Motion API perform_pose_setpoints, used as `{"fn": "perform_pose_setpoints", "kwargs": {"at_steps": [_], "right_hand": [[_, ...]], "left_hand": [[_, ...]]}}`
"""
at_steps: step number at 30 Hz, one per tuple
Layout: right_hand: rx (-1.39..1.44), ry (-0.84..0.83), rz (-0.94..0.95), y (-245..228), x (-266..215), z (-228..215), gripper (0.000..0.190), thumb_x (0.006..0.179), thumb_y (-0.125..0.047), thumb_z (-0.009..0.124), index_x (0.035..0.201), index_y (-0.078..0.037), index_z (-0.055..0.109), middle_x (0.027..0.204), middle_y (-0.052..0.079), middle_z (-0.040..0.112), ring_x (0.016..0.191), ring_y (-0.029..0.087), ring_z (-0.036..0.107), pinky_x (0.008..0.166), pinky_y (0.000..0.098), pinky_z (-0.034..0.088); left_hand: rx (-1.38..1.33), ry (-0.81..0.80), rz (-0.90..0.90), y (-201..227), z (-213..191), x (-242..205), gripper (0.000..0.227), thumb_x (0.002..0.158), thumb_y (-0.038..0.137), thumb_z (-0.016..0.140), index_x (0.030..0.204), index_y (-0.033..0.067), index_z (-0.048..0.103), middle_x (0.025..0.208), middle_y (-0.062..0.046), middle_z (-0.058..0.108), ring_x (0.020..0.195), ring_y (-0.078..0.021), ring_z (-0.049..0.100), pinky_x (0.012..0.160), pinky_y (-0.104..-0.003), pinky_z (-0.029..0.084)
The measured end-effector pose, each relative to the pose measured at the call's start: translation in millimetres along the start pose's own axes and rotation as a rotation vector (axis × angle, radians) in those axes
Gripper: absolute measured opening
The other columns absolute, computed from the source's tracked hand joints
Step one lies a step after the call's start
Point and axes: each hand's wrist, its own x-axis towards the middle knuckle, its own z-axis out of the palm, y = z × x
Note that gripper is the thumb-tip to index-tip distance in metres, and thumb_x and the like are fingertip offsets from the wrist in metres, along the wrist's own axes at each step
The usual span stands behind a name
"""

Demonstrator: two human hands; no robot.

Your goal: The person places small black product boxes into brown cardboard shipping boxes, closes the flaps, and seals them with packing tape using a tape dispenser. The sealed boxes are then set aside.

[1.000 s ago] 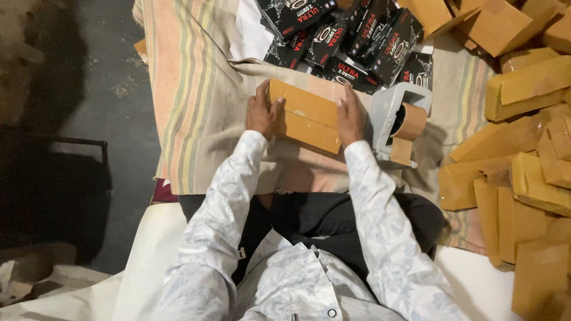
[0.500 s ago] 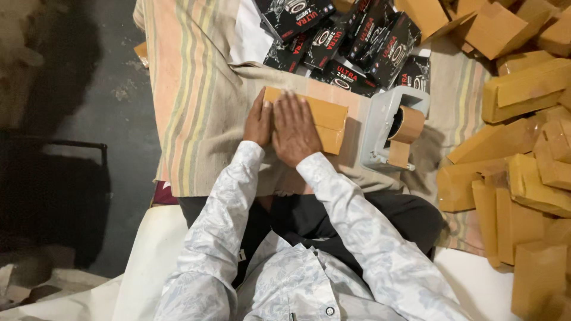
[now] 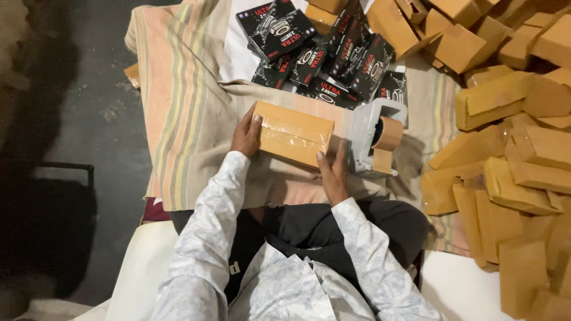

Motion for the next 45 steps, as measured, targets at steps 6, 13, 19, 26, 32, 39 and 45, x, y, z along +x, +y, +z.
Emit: {"fn": "perform_pose_setpoints", "kwargs": {"at_steps": [6,13,19,26,32,39,45], "right_hand": [[0.388,-0.273,0.220,-19.4,-3.6,-22.9,0.060,0.093,-0.022,0.072,0.135,0.015,0.051,0.111,0.023,0.071,0.081,0.027,0.073,0.067,0.0359,0.062],[0.909,-0.218,0.190,-37.3,53.3,-26.9,0.049,0.098,-0.023,0.065,0.133,0.009,0.052,0.118,0.022,0.071,0.099,0.032,0.074,0.098,0.0455,0.061],[1.091,-0.179,0.011,-79.0,247.4,11.0,0.046,0.102,-0.020,0.071,0.138,0.001,0.052,0.133,0.018,0.061,0.119,0.034,0.065,0.109,0.0481,0.054],[0.897,-0.278,0.035,-107.7,319.9,56.3,0.052,0.101,-0.024,0.069,0.135,0.007,0.044,0.127,0.023,0.053,0.112,0.040,0.067,0.106,0.0540,0.059],[0.322,-0.439,0.017,-17.6,71.5,65.8,0.052,0.110,-0.037,0.038,0.119,0.001,0.072,0.098,0.003,0.073,0.084,0.010,0.066,0.077,0.0254,0.055],[0.471,-0.525,0.208,26.9,-96.1,-25.2,0.035,0.100,-0.019,0.063,0.127,0.002,0.067,0.109,0.011,0.075,0.096,0.017,0.072,0.079,0.0317,0.058],[0.305,-0.116,0.140,43.7,-129.8,-110.9,0.025,0.100,-0.018,0.063,0.095,0.004,0.075,0.081,0.010,0.074,0.072,0.014,0.068,0.064,0.0281,0.054]], "left_hand": [[-0.249,0.054,-0.091,-34.9,-7.8,5.9,0.050,0.116,0.031,0.052,0.156,0.0016,0.060,0.116,-0.002,0.056,0.103,-0.0121,0.051,0.092,-0.024,0.045],[0.578,0.519,0.233,5.2,49.0,-47.6,0.035,0.100,0.036,0.065,0.123,0.0098,0.067,0.119,-0.008,0.071,0.112,-0.0295,0.063,0.102,-0.041,0.048],[1.029,0.155,0.253,59.9,77.1,-48.4,0.066,0.090,0.046,0.066,0.146,0.0118,0.054,0.140,-0.025,0.051,0.126,-0.0423,0.049,0.101,-0.054,0.041],[1.065,0.107,0.140,69.4,79.0,-46.0,0.073,0.090,0.049,0.065,0.152,0.0136,0.047,0.139,-0.024,0.050,0.124,-0.0422,0.049,0.098,-0.054,0.042],[1.071,0.047,0.085,53.4,76.6,-48.4,0.071,0.093,0.051,0.062,0.152,0.0151,0.048,0.140,-0.025,0.052,0.120,-0.0417,0.052,0.096,-0.053,0.043],[1.185,0.107,0.208,47.9,75.7,-51.3,0.072,0.097,0.055,0.060,0.155,0.0132,0.048,0.139,-0.027,0.054,0.118,-0.0431,0.055,0.095,-0.054,0.045],[1.161,0.077,0.187,45.6,76.3,-55.2,0.070,0.099,0.054,0.060,0.155,0.0137,0.049,0.138,-0.029,0.054,0.118,-0.0444,0.054,0.095,-0.055,0.045]]}}
